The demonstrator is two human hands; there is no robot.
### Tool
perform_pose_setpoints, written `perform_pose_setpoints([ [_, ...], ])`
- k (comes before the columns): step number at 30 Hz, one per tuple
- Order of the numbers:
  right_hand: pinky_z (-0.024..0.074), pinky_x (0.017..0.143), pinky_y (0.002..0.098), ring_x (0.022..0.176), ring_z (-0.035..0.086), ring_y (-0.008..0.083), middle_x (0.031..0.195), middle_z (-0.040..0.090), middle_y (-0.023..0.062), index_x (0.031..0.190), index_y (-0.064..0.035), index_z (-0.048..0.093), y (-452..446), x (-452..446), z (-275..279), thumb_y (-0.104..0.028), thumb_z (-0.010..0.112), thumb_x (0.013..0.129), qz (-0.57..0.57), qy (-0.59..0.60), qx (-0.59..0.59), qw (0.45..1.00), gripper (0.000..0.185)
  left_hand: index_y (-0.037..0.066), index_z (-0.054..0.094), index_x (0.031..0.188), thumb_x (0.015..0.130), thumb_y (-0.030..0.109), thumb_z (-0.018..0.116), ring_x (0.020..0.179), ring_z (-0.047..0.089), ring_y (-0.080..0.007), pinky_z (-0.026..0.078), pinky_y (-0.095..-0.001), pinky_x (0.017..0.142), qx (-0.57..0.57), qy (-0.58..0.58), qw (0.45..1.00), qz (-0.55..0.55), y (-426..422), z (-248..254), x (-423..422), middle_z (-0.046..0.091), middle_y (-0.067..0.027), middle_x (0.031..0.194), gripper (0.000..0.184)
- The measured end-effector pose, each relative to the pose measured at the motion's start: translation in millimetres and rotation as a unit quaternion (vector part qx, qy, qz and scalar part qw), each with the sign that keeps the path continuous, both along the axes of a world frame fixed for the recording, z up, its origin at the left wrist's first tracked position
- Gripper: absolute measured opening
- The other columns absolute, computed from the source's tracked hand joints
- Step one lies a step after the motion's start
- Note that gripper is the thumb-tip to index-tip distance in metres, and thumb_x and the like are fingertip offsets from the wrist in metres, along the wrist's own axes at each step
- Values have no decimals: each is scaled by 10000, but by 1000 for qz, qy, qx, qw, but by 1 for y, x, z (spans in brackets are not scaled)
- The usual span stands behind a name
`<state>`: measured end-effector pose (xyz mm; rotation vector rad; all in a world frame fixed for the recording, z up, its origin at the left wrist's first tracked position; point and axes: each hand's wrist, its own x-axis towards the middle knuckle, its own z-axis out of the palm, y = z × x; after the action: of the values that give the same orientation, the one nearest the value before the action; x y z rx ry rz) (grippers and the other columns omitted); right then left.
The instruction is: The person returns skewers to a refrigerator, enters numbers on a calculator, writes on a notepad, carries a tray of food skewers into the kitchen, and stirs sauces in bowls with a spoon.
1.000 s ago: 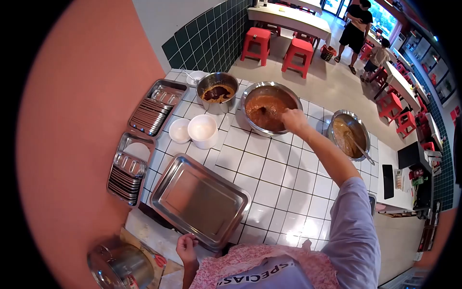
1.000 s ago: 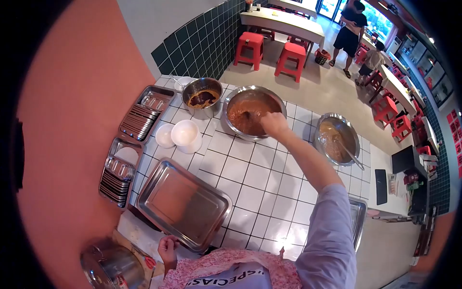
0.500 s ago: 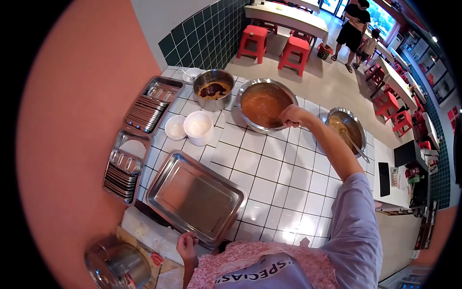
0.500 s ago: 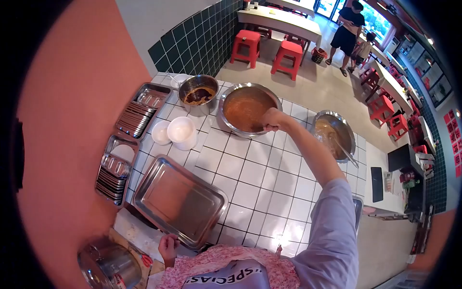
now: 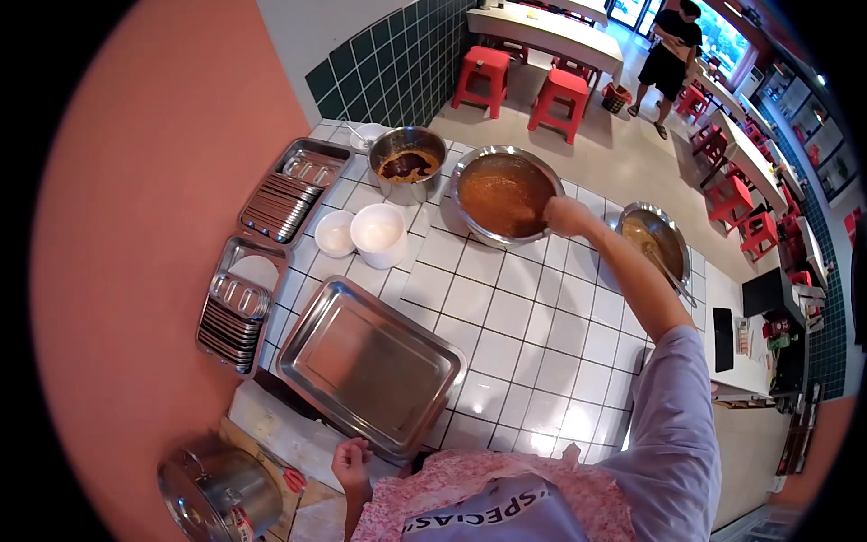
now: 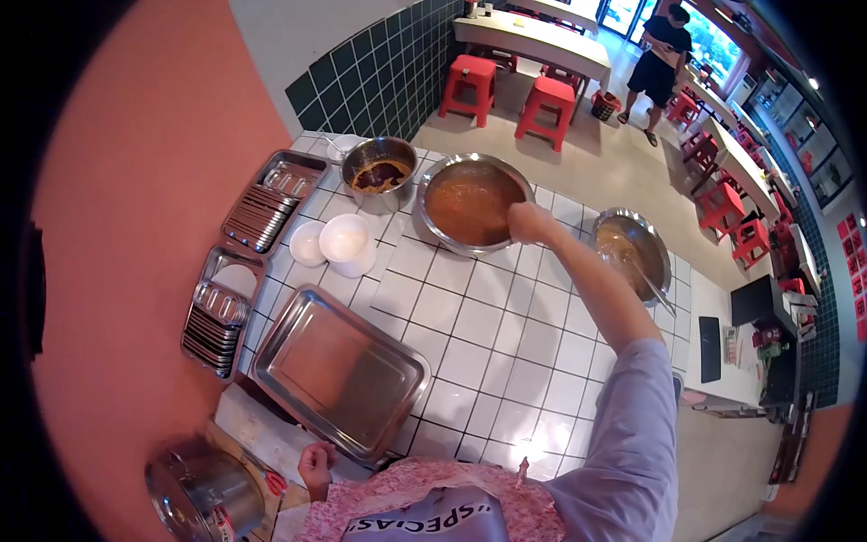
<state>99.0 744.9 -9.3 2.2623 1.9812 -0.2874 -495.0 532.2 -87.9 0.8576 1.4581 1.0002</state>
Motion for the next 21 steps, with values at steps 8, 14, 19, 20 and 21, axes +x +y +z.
perform_pose_setpoints([
  [8, 431, 459, 284, 491, 559, 142, 558, 583, 58, 774, -45, 659, -4, -3, 20, -164, 591, 802, -205, 356, 86, 908, 140, 22, 577, 922, 926, 143, 493, 644, 540, -93, 445, -222, 608, 11, 27, 999, -14, 6, 13, 8, 617, -52, 809, 148],
  [14, 519, 673, 395, 767, 644, 320, 787, 655, 168, 858, -51, 676, 3, -14, 11, -113, 533, 740, -70, -7, 58, 996, 196, 19, 576, 927, 931, 136, 481, 647, 540, -97, 449, -224, 614, -2, 28, 1000, 11, 3, 9, 2, 622, -59, 820, 151],
  [19, 388, 416, 321, 478, 530, 200, 630, 606, 121, 818, -22, 667, -2, -7, -7, -71, 580, 744, -214, 420, -45, 881, 124, 15, 577, 931, 931, 146, 484, 647, 548, -98, 460, -228, 620, 3, 18, 1000, -19, -4, 0, 5, 625, -60, 823, 161],
  [20, 345, 376, 295, 432, 489, 162, 594, 589, 98, 819, -15, 664, -4, -15, 4, -66, 582, 754, -304, 558, -35, 771, 116, 15, 578, 931, 931, 149, 485, 647, 549, -97, 461, -229, 620, 8, 24, 999, -25, -1, 1, 5, 626, -60, 822, 163],
  [21, 254, 357, 243, 419, 402, 91, 554, 530, 50, 812, -11, 648, -11, -28, 21, -79, 563, 794, -333, 578, 10, 745, 110, 16, 579, 931, 931, 150, 486, 648, 550, -96, 462, -228, 619, 12, 26, 999, -31, 2, 1, 4, 626, -59, 822, 163],
])
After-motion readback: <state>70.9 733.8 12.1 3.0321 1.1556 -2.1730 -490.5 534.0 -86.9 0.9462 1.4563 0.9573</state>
